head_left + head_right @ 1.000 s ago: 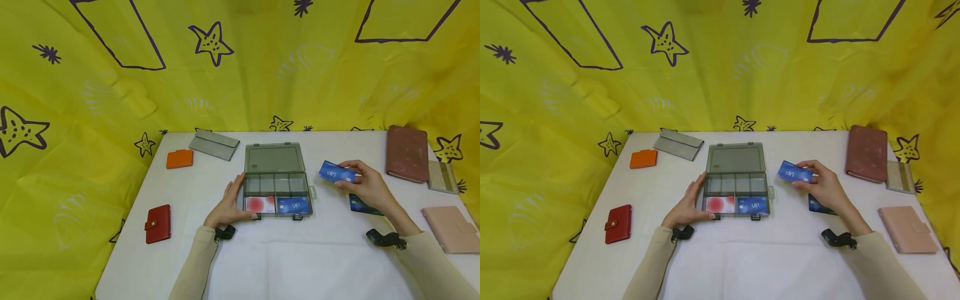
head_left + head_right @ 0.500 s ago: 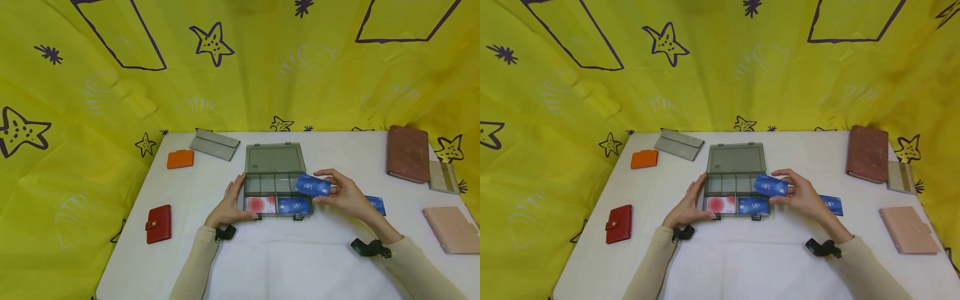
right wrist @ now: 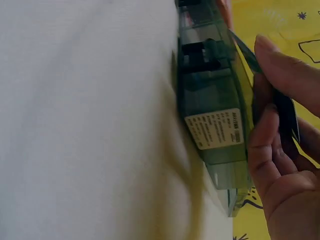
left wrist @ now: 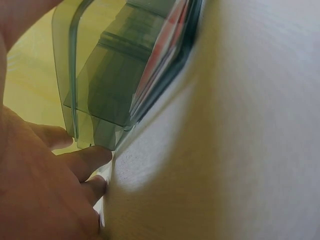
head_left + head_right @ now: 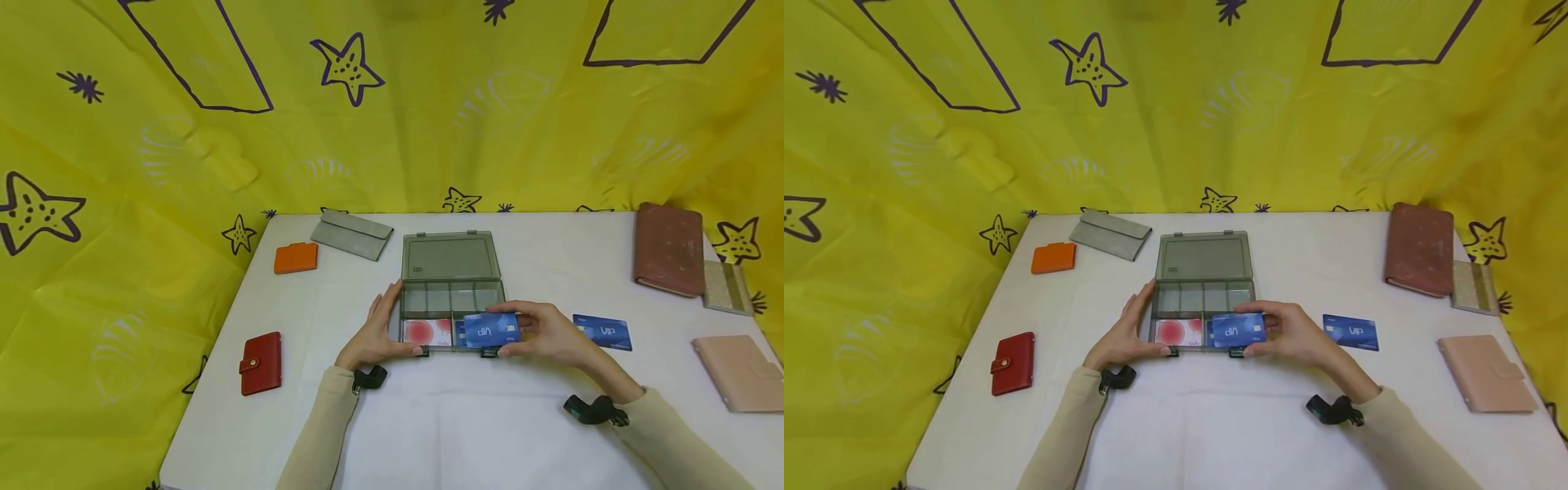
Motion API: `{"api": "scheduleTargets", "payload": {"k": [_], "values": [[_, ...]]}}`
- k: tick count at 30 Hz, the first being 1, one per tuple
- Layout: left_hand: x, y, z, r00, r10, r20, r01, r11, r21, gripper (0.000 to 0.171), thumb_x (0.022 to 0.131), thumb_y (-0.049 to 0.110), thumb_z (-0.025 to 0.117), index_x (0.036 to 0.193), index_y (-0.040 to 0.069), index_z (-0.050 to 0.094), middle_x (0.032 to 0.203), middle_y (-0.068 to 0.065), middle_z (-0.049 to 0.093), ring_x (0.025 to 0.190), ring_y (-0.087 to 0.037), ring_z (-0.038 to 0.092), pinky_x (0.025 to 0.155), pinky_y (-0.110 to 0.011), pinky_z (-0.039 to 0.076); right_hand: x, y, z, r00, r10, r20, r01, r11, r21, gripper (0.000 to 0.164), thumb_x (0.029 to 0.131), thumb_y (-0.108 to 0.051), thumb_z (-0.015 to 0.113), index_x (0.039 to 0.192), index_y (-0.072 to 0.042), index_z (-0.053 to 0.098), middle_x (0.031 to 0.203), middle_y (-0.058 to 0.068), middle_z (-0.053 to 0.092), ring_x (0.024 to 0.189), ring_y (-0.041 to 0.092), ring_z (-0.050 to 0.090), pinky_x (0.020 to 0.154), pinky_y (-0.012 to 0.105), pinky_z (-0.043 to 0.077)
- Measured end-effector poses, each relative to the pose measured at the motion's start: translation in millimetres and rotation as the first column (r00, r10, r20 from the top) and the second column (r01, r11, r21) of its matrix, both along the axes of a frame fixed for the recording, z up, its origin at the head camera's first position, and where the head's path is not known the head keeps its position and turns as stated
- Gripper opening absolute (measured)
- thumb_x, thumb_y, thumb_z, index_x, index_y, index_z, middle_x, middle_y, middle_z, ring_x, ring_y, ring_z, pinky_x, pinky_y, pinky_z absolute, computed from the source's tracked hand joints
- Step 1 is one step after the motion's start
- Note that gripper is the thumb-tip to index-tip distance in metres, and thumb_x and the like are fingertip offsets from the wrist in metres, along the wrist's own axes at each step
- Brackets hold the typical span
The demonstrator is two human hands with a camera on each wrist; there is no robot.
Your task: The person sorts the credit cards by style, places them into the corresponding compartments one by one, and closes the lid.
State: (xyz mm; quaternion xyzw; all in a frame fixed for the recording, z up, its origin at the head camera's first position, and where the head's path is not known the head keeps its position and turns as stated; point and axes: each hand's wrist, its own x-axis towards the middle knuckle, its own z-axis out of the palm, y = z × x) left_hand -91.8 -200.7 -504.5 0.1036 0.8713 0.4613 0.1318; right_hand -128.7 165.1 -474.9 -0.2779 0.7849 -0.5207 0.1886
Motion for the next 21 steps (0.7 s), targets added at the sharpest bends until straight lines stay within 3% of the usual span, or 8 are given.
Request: {"api": "scheduleTargets", "payload": {"k": [3, 5, 9, 12, 16, 18, 21], "values": [[-0.1, 0.4, 0.6, 1.0, -0.002, -0.002, 0.002, 1.0, -0.001, 0.132, 0.077, 0.034, 0.095, 0.173, 0.029, 0.004, 0.181, -0.007, 0.002, 0.166, -0.037, -0.006, 0.131, -0.068, 0.008, 2.7, -2.5, -4.2, 0.99, -0.018, -0.139, 0.024, 0.999, 0.038, 0.064, 0.078, -0.02, 0.096, 0.136, -0.012, 0.071, 0.131, 0.014, 0.072, 0.093, 0.003, 0.065, 0.077, 0.019, 0.058], [-0.4, 0.2, 0.4, 1.0, -0.003, -0.005, 0.003, 1.0, -0.003, 0.132, 0.077, 0.034, 0.095, 0.173, 0.028, 0.004, 0.181, -0.007, 0.002, 0.166, -0.037, -0.006, 0.132, -0.066, 0.007, 3.8, -4.4, -6.4, 0.971, -0.033, -0.237, 0.048, 0.997, 0.056, 0.061, 0.076, -0.021, 0.098, 0.132, -0.016, 0.074, 0.124, 0.005, 0.073, 0.093, 0.005, 0.06, 0.077, 0.02, 0.054], [-1.6, 0.3, -0.9, 1.0, -0.008, -0.016, 0.008, 1.0, 0.002, 0.132, 0.076, 0.034, 0.095, 0.173, 0.026, 0.006, 0.181, -0.007, 0.004, 0.166, -0.036, -0.006, 0.133, -0.064, 0.006, 4.8, -7.9, -10.2, 0.927, -0.067, -0.369, 0.102, 0.992, 0.074, 0.06, 0.072, -0.022, 0.1, 0.127, -0.02, 0.077, 0.122, -0.003, 0.069, 0.109, 0.007, 0.056, 0.093, 0.022, 0.048], [-1.9, 0.1, -1.2, 1.0, -0.009, -0.016, 0.009, 1.0, 0.004, 0.132, 0.077, 0.034, 0.095, 0.173, 0.027, 0.005, 0.181, -0.007, 0.004, 0.166, -0.036, -0.006, 0.132, -0.065, 0.006, 3.9, -10.2, -13.2, 0.906, -0.088, -0.414, 0.127, 0.99, 0.068, 0.061, 0.07, -0.018, 0.101, 0.126, -0.017, 0.077, 0.128, 0.002, 0.065, 0.122, 0.016, 0.054, 0.103, 0.028, 0.045], [-0.5, 0.0, -0.7, 1.0, -0.004, -0.011, 0.004, 1.0, 0.007, 0.132, 0.076, 0.033, 0.095, 0.173, 0.028, 0.005, 0.181, -0.005, 0.004, 0.166, -0.035, -0.006, 0.132, -0.065, 0.007, 1.8, -10.1, -13.9, 0.893, -0.091, -0.442, 0.134, 0.989, 0.067, 0.074, 0.069, -0.016, 0.101, 0.136, -0.011, 0.071, 0.14, 0.012, 0.059, 0.129, 0.028, 0.05, 0.101, 0.041, 0.046], [0.0, 0.0, -0.6, 1.0, -0.001, -0.009, 0.001, 1.0, 0.011, 0.132, 0.076, 0.033, 0.095, 0.173, 0.029, 0.005, 0.181, -0.005, 0.004, 0.166, -0.036, -0.006, 0.132, -0.067, 0.007, 0.3, -5.8, -10.9, 0.892, -0.093, -0.441, 0.143, 0.986, 0.082, 0.08, 0.07, -0.019, 0.101, 0.143, -0.011, 0.066, 0.144, 0.012, 0.057, 0.13, 0.027, 0.05, 0.097, 0.044, 0.048], [0.9, 0.1, -0.5, 1.0, 0.004, -0.005, -0.004, 1.0, 0.013, 0.132, 0.077, 0.035, 0.095, 0.173, 0.031, 0.005, 0.181, -0.005, 0.003, 0.166, -0.038, -0.006, 0.13, -0.07, 0.009, -3.8, 10.3, -2.2, 0.899, -0.097, -0.427, 0.162, 0.98, 0.117, 0.082, 0.073, -0.023, 0.1, 0.146, -0.014, 0.064, 0.143, 0.006, 0.06, 0.124, 0.016, 0.053, 0.089, 0.036, 0.052]]}}
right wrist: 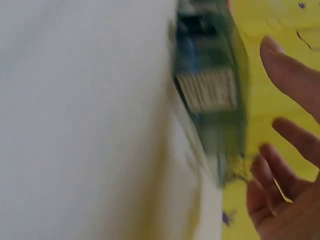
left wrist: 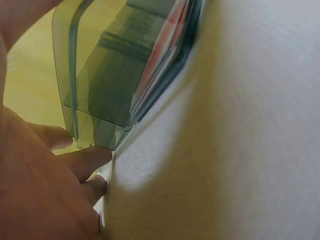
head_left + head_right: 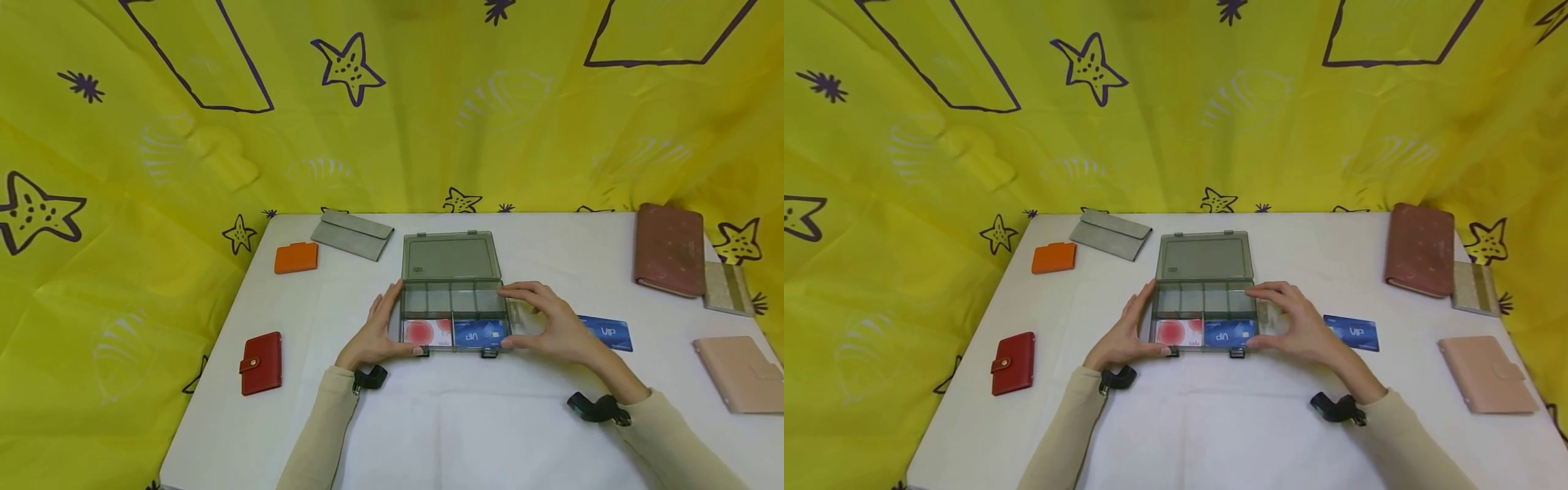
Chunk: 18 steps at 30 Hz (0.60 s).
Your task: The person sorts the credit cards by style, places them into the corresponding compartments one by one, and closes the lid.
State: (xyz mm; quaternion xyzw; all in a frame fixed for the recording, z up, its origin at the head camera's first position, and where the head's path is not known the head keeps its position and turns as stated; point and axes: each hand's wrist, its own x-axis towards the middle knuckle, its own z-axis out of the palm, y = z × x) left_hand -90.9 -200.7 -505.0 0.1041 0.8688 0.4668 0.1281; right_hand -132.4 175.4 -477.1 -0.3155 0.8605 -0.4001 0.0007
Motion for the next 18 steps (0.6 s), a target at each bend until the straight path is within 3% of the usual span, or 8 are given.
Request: {"api": "scheduleTargets", "payload": {"k": [4, 7, 9, 11, 14, 18], "values": [[-0.2, -0.2, 0.4, 1.0, 0.001, 0.005, -0.001, 1.0, -0.006, 0.131, 0.077, 0.037, 0.095, 0.173, 0.033, 0.005, 0.181, -0.004, 0.004, 0.166, -0.038, -0.005, 0.129, -0.072, 0.011, -6.6, 38.9, 12.3, 0.999, -0.036, 0.007, 0.036, 0.997, 0.066, 0.078, 0.072, -0.023, 0.1, 0.142, -0.016, 0.067, 0.134, 0.002, 0.067, 0.114, 0.001, 0.056, 0.084, 0.02, 0.05], [-0.2, 0.2, -0.1, 1.0, 0.002, 0.002, -0.002, 1.0, -0.011, 0.131, 0.077, 0.037, 0.095, 0.173, 0.033, 0.005, 0.181, -0.006, 0.004, 0.166, -0.039, -0.005, 0.129, -0.072, 0.012, -8.4, 74.4, 16.6, 0.995, -0.094, 0.022, 0.089, 0.982, 0.165, 0.078, 0.072, -0.025, 0.1, 0.141, -0.015, 0.067, 0.131, 0.006, 0.069, 0.11, 0.006, 0.059, 0.082, 0.016, 0.05], [-0.1, 0.4, 0.1, 1.0, 0.002, -0.002, -0.002, 1.0, -0.01, 0.131, 0.077, 0.036, 0.095, 0.173, 0.032, 0.005, 0.181, -0.007, 0.004, 0.166, -0.039, -0.004, 0.129, -0.072, 0.011, -8.4, 96.4, 17.2, 0.987, -0.145, 0.066, 0.125, 0.961, 0.246, 0.079, 0.073, -0.029, 0.099, 0.143, -0.012, 0.065, 0.131, 0.014, 0.069, 0.113, 0.019, 0.06, 0.085, 0.026, 0.055], [-0.3, 0.7, 0.4, 1.0, 0.0, -0.006, 0.0, 1.0, -0.009, 0.131, 0.077, 0.036, 0.095, 0.173, 0.031, 0.006, 0.181, -0.007, 0.004, 0.166, -0.039, -0.004, 0.13, -0.07, 0.01, -7.5, 115.1, 15.4, 0.974, -0.194, 0.115, 0.147, 0.933, 0.329, 0.082, 0.074, -0.034, 0.098, 0.144, -0.009, 0.063, 0.133, 0.023, 0.066, 0.117, 0.035, 0.059, 0.092, 0.044, 0.057], [-0.1, 1.2, 0.6, 1.0, 0.001, -0.004, -0.001, 1.0, -0.008, 0.131, 0.077, 0.035, 0.095, 0.173, 0.031, 0.006, 0.181, -0.006, 0.004, 0.166, -0.037, -0.005, 0.131, -0.068, 0.009, -5.5, 134.8, 10.6, 0.947, -0.254, 0.199, 0.15, 0.892, 0.425, 0.088, 0.074, -0.039, 0.097, 0.145, -0.004, 0.06, 0.137, 0.034, 0.06, 0.122, 0.052, 0.051, 0.096, 0.072, 0.047], [0.6, 1.7, 0.4, 1.0, 0.004, -0.005, -0.004, 1.0, -0.012, 0.131, 0.077, 0.034, 0.095, 0.173, 0.03, 0.006, 0.181, -0.007, 0.004, 0.166, -0.038, -0.004, 0.13, -0.069, 0.01, -2.8, 146.8, 2.2, 0.931, -0.281, 0.232, 0.15, 0.877, 0.457, 0.087, 0.072, -0.04, 0.098, 0.14, -0.001, 0.061, 0.126, 0.031, 0.065, 0.114, 0.049, 0.053, 0.094, 0.074, 0.045]]}}
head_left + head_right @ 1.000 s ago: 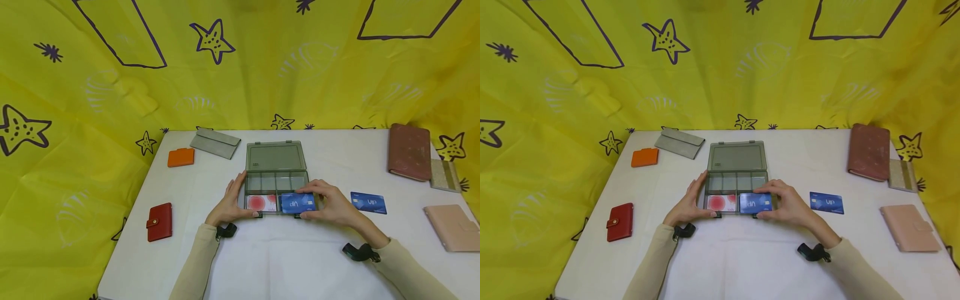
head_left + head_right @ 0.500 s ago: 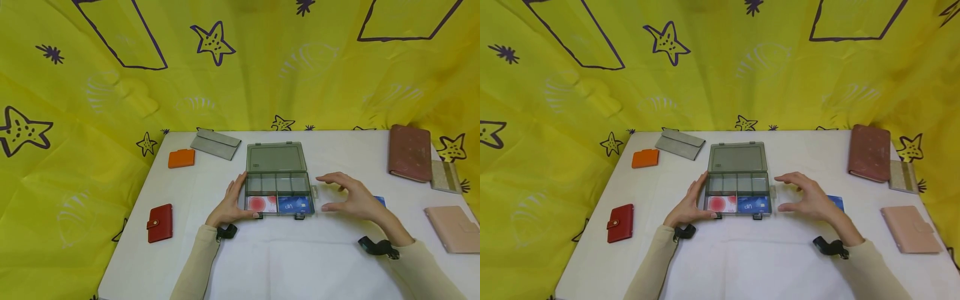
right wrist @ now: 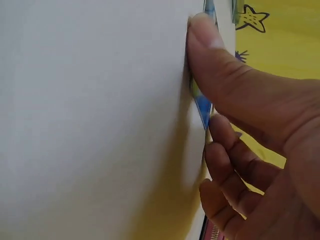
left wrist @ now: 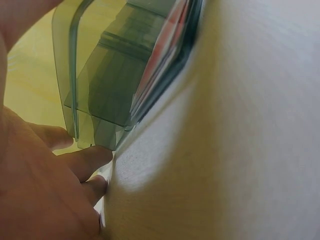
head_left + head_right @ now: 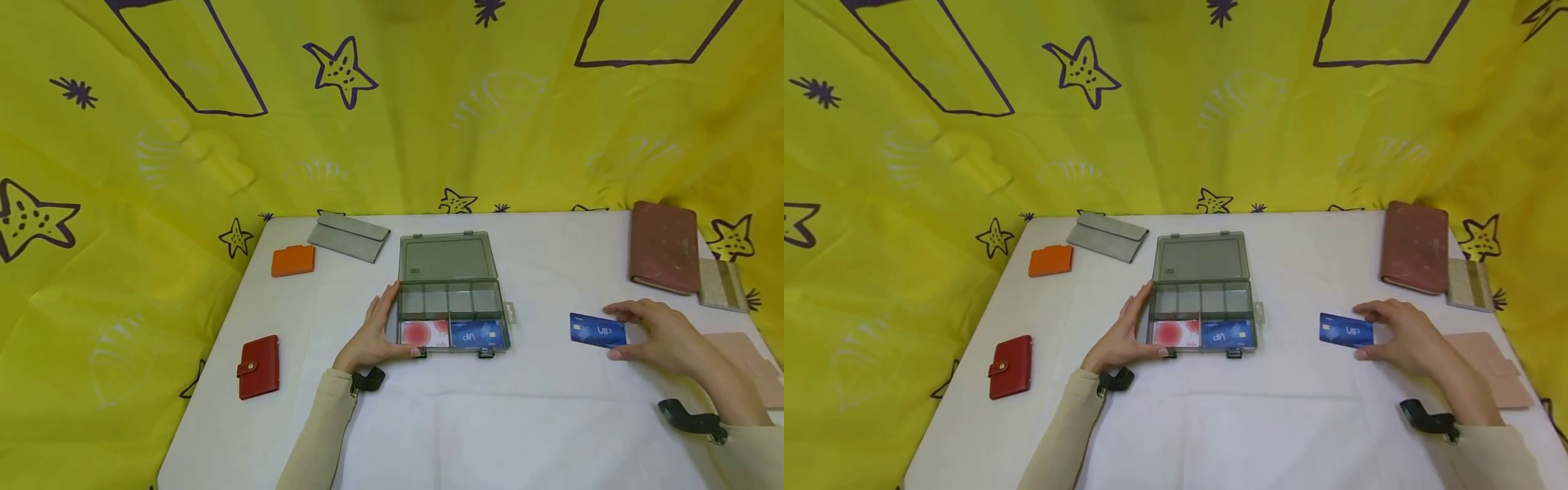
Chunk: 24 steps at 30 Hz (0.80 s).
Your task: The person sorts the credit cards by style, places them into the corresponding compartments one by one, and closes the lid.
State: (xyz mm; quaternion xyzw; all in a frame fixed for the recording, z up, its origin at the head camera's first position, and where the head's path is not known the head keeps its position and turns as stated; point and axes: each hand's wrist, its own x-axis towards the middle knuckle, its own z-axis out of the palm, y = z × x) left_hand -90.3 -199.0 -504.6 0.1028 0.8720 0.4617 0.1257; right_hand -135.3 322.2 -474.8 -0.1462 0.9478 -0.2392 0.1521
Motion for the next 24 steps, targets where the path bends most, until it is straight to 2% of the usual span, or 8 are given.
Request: {"api": "scheduleTargets", "payload": {"k": [4, 7, 9, 11, 16, 19, 22, 24], "values": [[-0.5, -0.8, -0.2, 1.0, -0.012, -0.027, 0.012, 1.0, -0.008, 0.132, 0.077, 0.032, 0.096, 0.173, 0.025, 0.006, 0.18, -0.009, 0.007, 0.166, -0.038, -0.002, 0.132, -0.065, 0.01, -0.2, 1.5, -3.9, 1.0, -0.013, 0.003, 0.013, 1.0, -0.016, 0.08, 0.07, -0.041, 0.099, 0.13, 0.001, 0.065, 0.113, 0.02, 0.069, 0.103, 0.04, 0.059, 0.088, 0.06, 0.053], [-1.4, -1.1, -0.8, 0.999, -0.021, -0.039, 0.021, 1.0, -0.007, 0.132, 0.076, 0.03, 0.096, 0.173, 0.023, 0.006, 0.18, -0.009, 0.008, 0.166, -0.036, -0.001, 0.134, -0.06, 0.008, -0.7, 2.2, -4.2, 1.0, -0.024, 0.011, 0.024, 1.0, -0.015, 0.077, 0.069, -0.042, 0.099, 0.124, 0.002, 0.066, 0.112, 0.02, 0.068, 0.102, 0.037, 0.06, 0.085, 0.04, 0.055], [-1.7, -1.1, -1.2, 0.999, -0.02, -0.034, 0.02, 1.0, -0.003, 0.132, 0.077, 0.03, 0.096, 0.173, 0.023, 0.006, 0.18, -0.008, 0.007, 0.166, -0.036, -0.001, 0.134, -0.061, 0.007, -0.4, 2.9, -4.6, 1.0, -0.026, 0.008, 0.026, 0.999, -0.024, 0.076, 0.07, -0.04, 0.099, 0.122, 0.003, 0.065, 0.112, 0.02, 0.067, 0.1, 0.036, 0.059, 0.08, 0.025, 0.051], [-1.4, -1.2, -1.3, 1.0, -0.016, -0.026, 0.016, 1.0, 0.001, 0.132, 0.076, 0.031, 0.096, 0.173, 0.025, 0.006, 0.18, -0.007, 0.007, 0.166, -0.036, -0.003, 0.134, -0.062, 0.007, 0.9, 2.8, -6.0, 1.0, -0.027, -0.009, 0.027, 0.999, -0.046, 0.071, 0.073, -0.036, 0.098, 0.121, 0.001, 0.062, 0.111, 0.019, 0.067, 0.097, 0.03, 0.058, 0.073, 0.015, 0.044], [-1.1, -1.2, -1.7, 0.999, -0.013, -0.03, 0.013, 1.0, -0.003, 0.133, 0.077, 0.032, 0.096, 0.173, 0.025, 0.005, 0.181, -0.006, 0.006, 0.166, -0.035, -0.004, 0.133, -0.063, 0.007, 5.6, -1.0, -12.6, 0.992, -0.019, -0.127, -0.001, 0.987, -0.161, 0.045, 0.086, -0.013, 0.089, 0.118, -0.006, 0.058, 0.101, 0.01, 0.067, 0.082, 0.004, 0.051, 0.066, 0.014, 0.043], [-1.9, -1.5, -1.4, 0.999, -0.019, -0.036, 0.019, 1.0, -0.008, 0.133, 0.077, 0.031, 0.096, 0.173, 0.023, 0.005, 0.181, -0.005, 0.006, 0.166, -0.034, -0.004, 0.134, -0.062, 0.006, 5.8, -4.7, -15.0, 0.978, -0.03, -0.208, -0.02, 0.972, -0.233, 0.033, 0.094, -0.003, 0.079, 0.118, -0.005, 0.057, 0.097, 0.01, 0.068, 0.075, -0.004, 0.052, 0.063, 0.012, 0.046], [-2.5, -1.7, -1.9, 0.999, -0.018, -0.032, 0.018, 1.0, -0.008, 0.133, 0.077, 0.031, 0.096, 0.173, 0.024, 0.005, 0.181, -0.005, 0.006, 0.166, -0.035, -0.004, 0.133, -0.063, 0.006, 4.1, -10.2, -15.1, 0.975, -0.06, -0.213, -0.005, 0.957, -0.29, 0.03, 0.099, -0.001, 0.072, 0.124, -0.003, 0.056, 0.099, 0.015, 0.066, 0.075, -0.011, 0.057, 0.062, 0.009, 0.046], [-2.4, -1.8, -2.4, 1.0, -0.015, -0.027, 0.015, 1.0, -0.009, 0.133, 0.077, 0.032, 0.096, 0.173, 0.026, 0.004, 0.181, -0.006, 0.005, 0.166, -0.036, -0.004, 0.133, -0.064, 0.007, 1.9, -16.2, -13.7, 0.979, -0.084, -0.188, 0.016, 0.941, -0.337, 0.031, 0.1, -0.001, 0.07, 0.129, -0.002, 0.057, 0.103, 0.015, 0.063, 0.074, -0.008, 0.063, 0.059, 0.011, 0.047]]}}
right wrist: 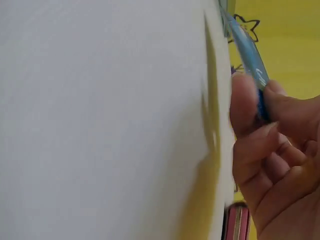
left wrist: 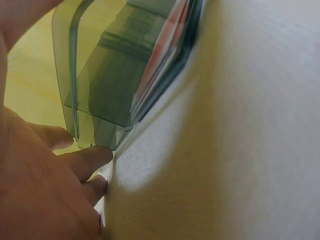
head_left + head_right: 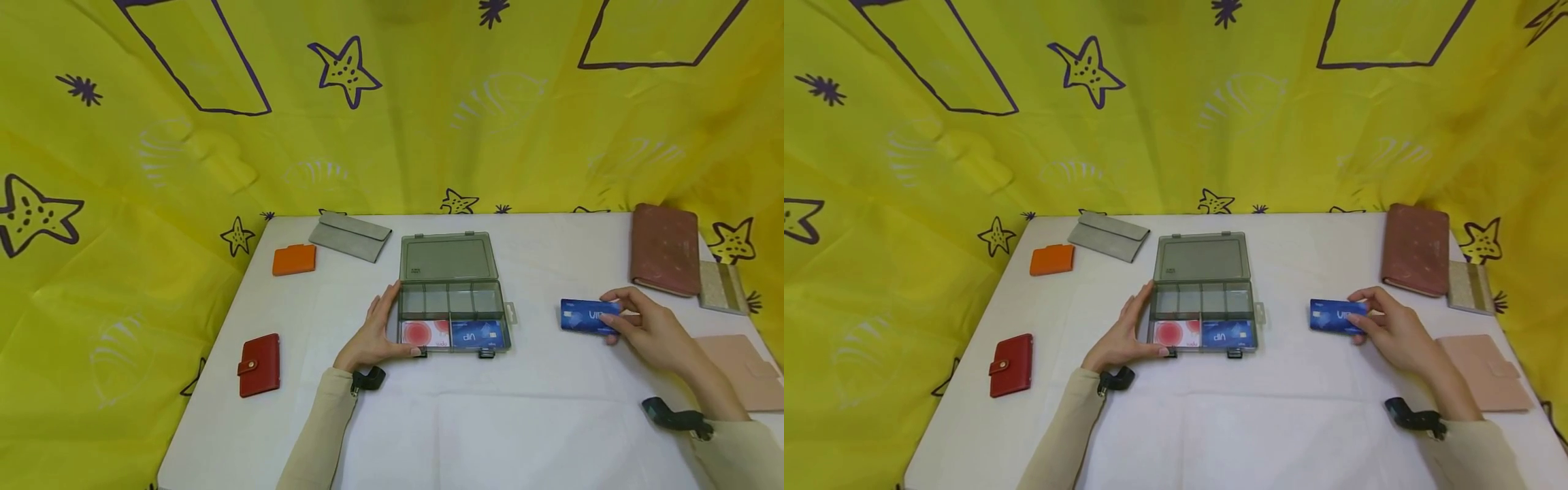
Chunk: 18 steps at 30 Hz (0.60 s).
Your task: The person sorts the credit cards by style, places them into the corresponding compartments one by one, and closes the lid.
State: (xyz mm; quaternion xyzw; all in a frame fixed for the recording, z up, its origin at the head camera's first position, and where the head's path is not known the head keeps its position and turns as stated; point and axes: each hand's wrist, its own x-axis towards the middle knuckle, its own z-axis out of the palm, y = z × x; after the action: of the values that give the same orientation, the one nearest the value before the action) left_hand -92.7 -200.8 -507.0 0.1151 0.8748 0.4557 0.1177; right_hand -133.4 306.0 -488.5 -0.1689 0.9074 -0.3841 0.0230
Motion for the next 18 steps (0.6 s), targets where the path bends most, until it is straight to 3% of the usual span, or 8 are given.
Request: {"api": "scheduleTargets", "payload": {"k": [4, 7, 10, 13, 16, 18], "values": [[0.8, 0.2, 0.2, 1.0, 0.001, 0.005, -0.001, 1.0, -0.003, 0.133, 0.077, 0.033, 0.095, 0.173, 0.028, 0.003, 0.181, -0.007, 0.004, 0.166, -0.035, -0.003, 0.133, -0.063, 0.008, -4.7, -17.1, 6.3, 0.996, 0.004, 0.094, 0.012, 0.985, -0.174, 0.039, 0.099, -0.001, 0.073, 0.136, -0.004, 0.06, 0.105, 0.002, 0.06, 0.072, 0.002, 0.07, 0.058, 0.016, 0.053], [1.1, -0.1, 0.9, 1.0, 0.0, 0.002, 0.0, 1.0, -0.002, 0.133, 0.077, 0.032, 0.095, 0.173, 0.028, 0.003, 0.181, -0.007, 0.005, 0.166, -0.035, -0.004, 0.133, -0.062, 0.008, -6.4, -34.6, 12.2, 0.982, 0.086, 0.166, -0.029, 0.946, -0.324, 0.052, 0.093, 0.005, 0.077, 0.141, -0.004, 0.06, 0.108, -0.006, 0.061, 0.08, 0.007, 0.074, 0.068, 0.018, 0.061], [0.8, -0.3, 0.4, 1.0, -0.002, -0.002, 0.002, 1.0, 0.002, 0.132, 0.077, 0.032, 0.095, 0.173, 0.027, 0.004, 0.18, -0.007, 0.005, 0.166, -0.036, -0.003, 0.133, -0.063, 0.008, -6.1, -54.4, 16.4, 0.965, 0.188, 0.183, -0.101, 0.91, -0.403, 0.061, 0.087, 0.01, 0.08, 0.143, 0.0, 0.059, 0.114, -0.009, 0.066, 0.086, 0.008, 0.073, 0.076, 0.019, 0.063], [0.3, -0.3, -0.3, 1.0, -0.007, -0.004, 0.007, 1.0, 0.007, 0.131, 0.078, 0.033, 0.095, 0.173, 0.026, 0.005, 0.18, -0.008, 0.006, 0.166, -0.038, -0.003, 0.132, -0.066, 0.009, -5.0, -74.6, 16.9, 0.955, 0.245, 0.168, -0.15, 0.885, -0.44, 0.063, 0.083, 0.01, 0.084, 0.14, 0.005, 0.059, 0.112, -0.011, 0.07, 0.088, 0.008, 0.072, 0.079, 0.018, 0.063], [0.6, -0.1, -0.4, 1.0, -0.003, 0.002, 0.003, 1.0, 0.005, 0.132, 0.078, 0.034, 0.095, 0.173, 0.027, 0.004, 0.18, -0.007, 0.005, 0.166, -0.038, -0.003, 0.132, -0.066, 0.01, -3.0, -93.5, 15.0, 0.96, 0.255, 0.115, -0.185, 0.887, -0.422, 0.063, 0.078, 0.007, 0.089, 0.136, 0.004, 0.063, 0.116, -0.013, 0.072, 0.095, 0.004, 0.068, 0.086, 0.014, 0.059], [1.0, 0.0, -0.1, 1.0, 0.004, 0.006, -0.004, 1.0, 0.007, 0.132, 0.077, 0.034, 0.095, 0.173, 0.028, 0.005, 0.181, -0.006, 0.006, 0.166, -0.038, -0.003, 0.131, -0.067, 0.01, -1.9, -105.2, 12.9, 0.963, 0.261, 0.063, -0.216, 0.893, -0.394, 0.063, 0.075, 0.006, 0.092, 0.132, 0.001, 0.067, 0.125, -0.007, 0.072, 0.106, 0.0, 0.065, 0.091, 0.012, 0.055]]}}
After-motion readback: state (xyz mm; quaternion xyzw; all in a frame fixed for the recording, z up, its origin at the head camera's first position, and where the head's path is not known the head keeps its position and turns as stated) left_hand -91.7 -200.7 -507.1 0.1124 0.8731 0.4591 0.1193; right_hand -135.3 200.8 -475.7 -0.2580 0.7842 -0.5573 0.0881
